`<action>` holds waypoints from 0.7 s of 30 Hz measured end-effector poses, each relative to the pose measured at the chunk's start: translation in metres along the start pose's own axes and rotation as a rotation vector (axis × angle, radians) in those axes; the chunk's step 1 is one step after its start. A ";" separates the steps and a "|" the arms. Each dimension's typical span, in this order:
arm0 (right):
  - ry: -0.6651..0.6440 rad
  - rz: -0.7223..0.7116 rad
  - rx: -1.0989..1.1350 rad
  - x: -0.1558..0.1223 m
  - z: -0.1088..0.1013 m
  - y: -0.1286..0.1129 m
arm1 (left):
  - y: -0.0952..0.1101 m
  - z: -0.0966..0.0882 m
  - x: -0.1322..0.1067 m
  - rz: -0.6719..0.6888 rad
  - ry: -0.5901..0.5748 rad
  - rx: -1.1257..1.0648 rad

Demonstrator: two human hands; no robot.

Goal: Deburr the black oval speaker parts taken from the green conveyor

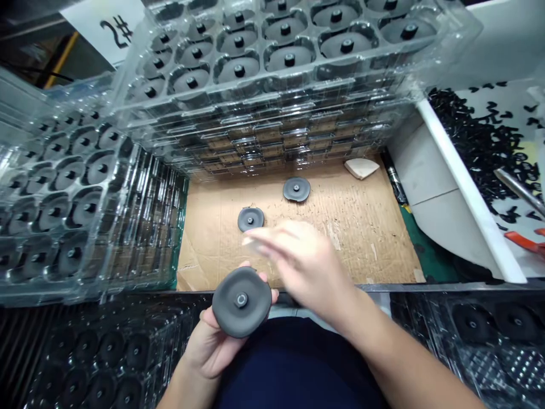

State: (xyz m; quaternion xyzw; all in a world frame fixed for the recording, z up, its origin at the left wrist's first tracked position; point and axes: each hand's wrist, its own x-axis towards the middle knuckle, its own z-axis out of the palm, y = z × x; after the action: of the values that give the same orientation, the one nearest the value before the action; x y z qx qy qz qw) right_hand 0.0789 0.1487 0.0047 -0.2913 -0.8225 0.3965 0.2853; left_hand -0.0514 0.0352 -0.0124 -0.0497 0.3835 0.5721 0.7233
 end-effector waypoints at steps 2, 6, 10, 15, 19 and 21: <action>0.031 0.225 -0.096 -0.012 0.005 0.019 | 0.003 0.000 -0.002 -0.011 -0.078 -0.058; -0.123 0.291 -0.101 -0.047 0.032 0.044 | 0.006 -0.003 0.000 -0.023 -0.122 -0.088; -0.126 0.323 -0.065 -0.059 0.041 0.046 | 0.005 -0.003 0.004 -0.023 -0.116 -0.066; 0.110 0.289 -0.023 -0.029 0.013 -0.001 | 0.004 0.004 0.002 0.058 -0.077 -0.018; 0.051 -0.115 0.015 -0.013 0.007 -0.046 | 0.004 0.006 0.001 0.142 0.023 0.030; -0.111 -0.129 0.040 -0.010 0.009 -0.054 | 0.005 0.003 0.001 0.161 0.026 0.023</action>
State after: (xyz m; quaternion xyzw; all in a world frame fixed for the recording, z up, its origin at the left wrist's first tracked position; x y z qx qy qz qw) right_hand 0.0657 0.1095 0.0421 -0.2095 -0.8460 0.4092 0.2700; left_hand -0.0536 0.0390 -0.0087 -0.0179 0.4024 0.6231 0.6705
